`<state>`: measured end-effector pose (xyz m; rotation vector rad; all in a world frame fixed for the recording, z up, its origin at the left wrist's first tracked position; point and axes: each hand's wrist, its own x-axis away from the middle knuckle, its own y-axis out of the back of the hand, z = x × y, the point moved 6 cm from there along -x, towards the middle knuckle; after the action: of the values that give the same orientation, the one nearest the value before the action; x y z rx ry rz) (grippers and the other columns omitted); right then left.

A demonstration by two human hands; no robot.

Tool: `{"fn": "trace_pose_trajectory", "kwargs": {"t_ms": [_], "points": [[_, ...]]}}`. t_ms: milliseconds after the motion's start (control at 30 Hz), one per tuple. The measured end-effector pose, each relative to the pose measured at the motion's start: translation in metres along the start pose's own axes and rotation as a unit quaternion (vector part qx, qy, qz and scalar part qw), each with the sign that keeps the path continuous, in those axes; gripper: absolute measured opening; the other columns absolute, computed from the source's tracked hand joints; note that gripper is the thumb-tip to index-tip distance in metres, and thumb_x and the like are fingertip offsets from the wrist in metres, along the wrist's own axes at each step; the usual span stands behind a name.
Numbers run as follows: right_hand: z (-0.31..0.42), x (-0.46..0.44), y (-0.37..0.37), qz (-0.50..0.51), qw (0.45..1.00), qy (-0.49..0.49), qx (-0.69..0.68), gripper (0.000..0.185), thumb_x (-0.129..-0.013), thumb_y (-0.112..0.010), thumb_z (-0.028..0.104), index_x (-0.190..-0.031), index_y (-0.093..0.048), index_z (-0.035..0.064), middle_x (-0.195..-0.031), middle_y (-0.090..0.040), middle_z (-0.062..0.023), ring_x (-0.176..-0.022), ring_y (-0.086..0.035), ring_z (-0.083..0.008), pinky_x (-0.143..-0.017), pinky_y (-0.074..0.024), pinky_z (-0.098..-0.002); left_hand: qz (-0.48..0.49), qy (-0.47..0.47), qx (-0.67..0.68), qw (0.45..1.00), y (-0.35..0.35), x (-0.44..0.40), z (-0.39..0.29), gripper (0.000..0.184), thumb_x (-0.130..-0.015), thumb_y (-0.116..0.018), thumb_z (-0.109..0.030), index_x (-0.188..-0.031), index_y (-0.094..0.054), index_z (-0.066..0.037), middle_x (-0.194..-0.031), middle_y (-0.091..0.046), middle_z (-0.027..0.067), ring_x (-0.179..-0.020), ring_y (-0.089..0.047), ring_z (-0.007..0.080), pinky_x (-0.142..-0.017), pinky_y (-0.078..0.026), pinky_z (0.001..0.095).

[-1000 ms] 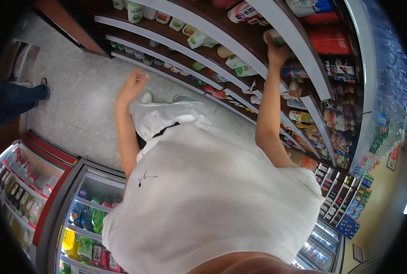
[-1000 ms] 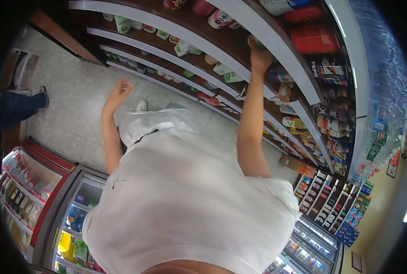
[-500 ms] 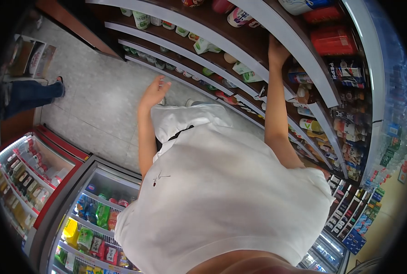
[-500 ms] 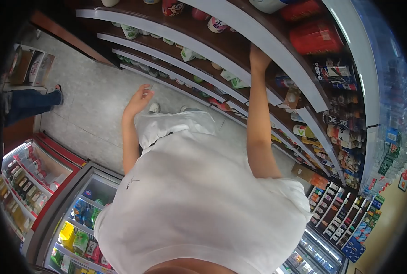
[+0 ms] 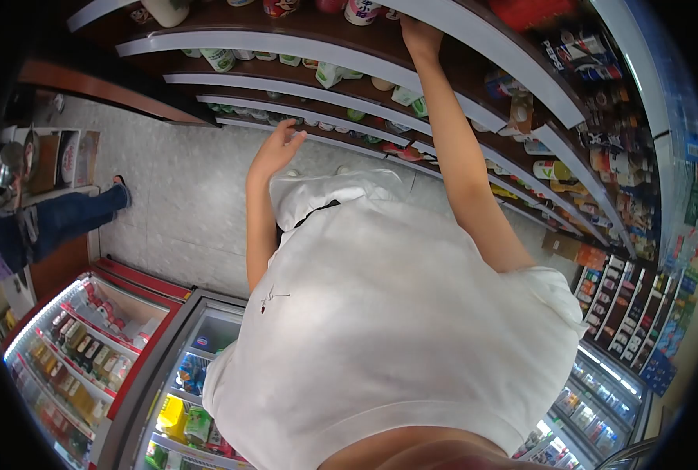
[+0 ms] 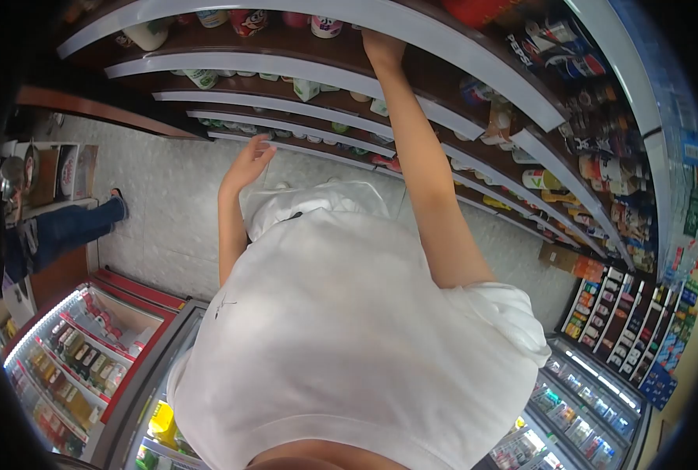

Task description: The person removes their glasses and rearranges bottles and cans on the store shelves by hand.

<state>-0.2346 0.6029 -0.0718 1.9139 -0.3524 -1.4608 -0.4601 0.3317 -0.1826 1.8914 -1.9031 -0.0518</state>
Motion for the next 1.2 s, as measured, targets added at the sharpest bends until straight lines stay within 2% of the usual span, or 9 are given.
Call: {"fn": "trace_pose_trajectory", "kwargs": {"t_ms": [33,100,200,267,467,600,667,933,1200], "points": [[-0.008,0.009,0.0,0.0,1.0,-0.005,0.005,0.06,-0.074,-0.068,0.041,-0.113,-0.053,-0.0018,-0.111,-0.056,-0.0242,-0.107,-0.05,-0.0399,-0.095,-0.0367,-0.0449,0.012,-0.016,0.0,1.0,-0.001,-0.004,-0.008,0.055,-0.085,-0.059,-0.035,-0.124,-0.044,0.001,-0.11,-0.057,0.0221,-0.097,-0.058,0.0292,-0.083,-0.046,0.0356],[0.001,-0.003,0.093,-0.087,0.938,-0.137,-0.306,0.031,-0.077,-0.065,0.024,-0.1,-0.062,0.0025,-0.097,-0.063,-0.0159,-0.094,-0.059,-0.0334,-0.082,-0.0449,-0.0396,0.019,-0.041,0.003,0.999,0.001,-0.011,-0.024,0.053,-0.085,-0.059,-0.034,-0.123,-0.045,0.001,-0.11,-0.058,0.0213,-0.097,-0.059,0.0285,-0.083,-0.046,0.0353],[-0.033,0.025,0.095,-0.018,0.895,-0.238,-0.376,0.044,-0.076,-0.07,0.035,-0.103,-0.061,0.0001,-0.096,-0.066,-0.0147,-0.086,-0.064,-0.0271,-0.075,-0.0492,-0.0355,0.022,-0.083,0.019,0.996,0.007,-0.02,-0.053,0.048,-0.087,-0.058,-0.029,-0.121,-0.046,0.002,-0.109,-0.058,0.018,-0.097,-0.058,0.024,-0.084,-0.046,0.0327],[-0.052,0.035,0.119,-0.035,0.915,-0.243,-0.319,0.046,-0.075,-0.07,0.037,-0.102,-0.062,0.0,-0.093,-0.066,-0.0159,-0.077,-0.065,-0.0287,-0.065,-0.0501,-0.0364,0.023,-0.104,0.028,0.994,0.013,-0.025,-0.074,0.045,-0.088,-0.057,-0.025,-0.121,-0.046,0.003,-0.108,-0.059,0.0154,-0.098,-0.058,0.0203,-0.084,-0.045,0.0304],[-0.085,0.055,0.141,0.003,0.961,-0.263,-0.09,0.035,-0.073,-0.068,0.035,-0.086,-0.061,0.0025,-0.084,-0.063,-0.015,-0.082,-0.059,-0.0369,-0.069,-0.0474,-0.0449,-0.015,-0.214,0.056,0.975,0.029,-0.048,-0.137,0.035,-0.088,-0.057,-0.023,-0.112,-0.054,0.003,-0.1,-0.064,0.0127,-0.095,-0.059,0.0168,-0.082,-0.046,0.0289],[-0.07,0.068,0.161,-0.073,0.932,-0.349,-0.064,0.029,-0.074,-0.065,0.033,-0.083,-0.061,0.0052,-0.083,-0.062,-0.0138,-0.084,-0.059,-0.0363,-0.069,-0.0471,-0.0466,-0.064,-0.257,0.071,0.962,0.034,-0.062,-0.17,0.026,-0.085,-0.059,-0.02,-0.102,-0.06,0.0,-0.093,-0.066,0.0119,-0.086,-0.063,0.0186,-0.072,-0.049,0.028],[-0.059,0.069,0.15,0.044,0.925,-0.347,-0.145,0.027,-0.076,-0.062,0.031,-0.088,-0.062,0.0073,-0.087,-0.063,-0.0136,-0.088,-0.059,-0.0351,-0.071,-0.0472,-0.0461,-0.065,-0.285,0.054,0.955,0.035,-0.068,-0.186,0.025,-0.084,-0.059,-0.02,-0.101,-0.06,0.0,-0.092,-0.066,0.0118,-0.085,-0.064,0.0186,-0.071,-0.049,0.0284],[-0.051,0.074,0.129,0.077,0.934,-0.337,-0.095,0.023,-0.076,-0.062,0.028,-0.09,-0.065,0.0104,-0.093,-0.065,-0.0088,-0.086,-0.061,-0.0292,-0.085,-0.0414,-0.0459,-0.141,-0.371,0.036,0.917,0.037,-0.109,-0.205,0.027,-0.081,-0.063,-0.015,-0.103,-0.059,0.001,-0.097,-0.063,0.0158,-0.086,-0.064,0.0236,-0.07,-0.051,0.0308],[0.024,0.107,0.189,-0.101,0.955,-0.242,-0.137,0.013,-0.076,-0.062,0.019,-0.087,-0.064,0.0112,-0.089,-0.065,-0.0024,-0.092,-0.058,-0.0216,-0.09,-0.0336,-0.0416,-0.128,-0.464,-0.068,0.874,0.006,-0.135,-0.22,0.031,-0.078,-0.069,-0.021,-0.093,-0.054,0.002,-0.084,-0.053,0.0138,-0.08,-0.053,0.0279,-0.07,-0.046,0.0349]]}}
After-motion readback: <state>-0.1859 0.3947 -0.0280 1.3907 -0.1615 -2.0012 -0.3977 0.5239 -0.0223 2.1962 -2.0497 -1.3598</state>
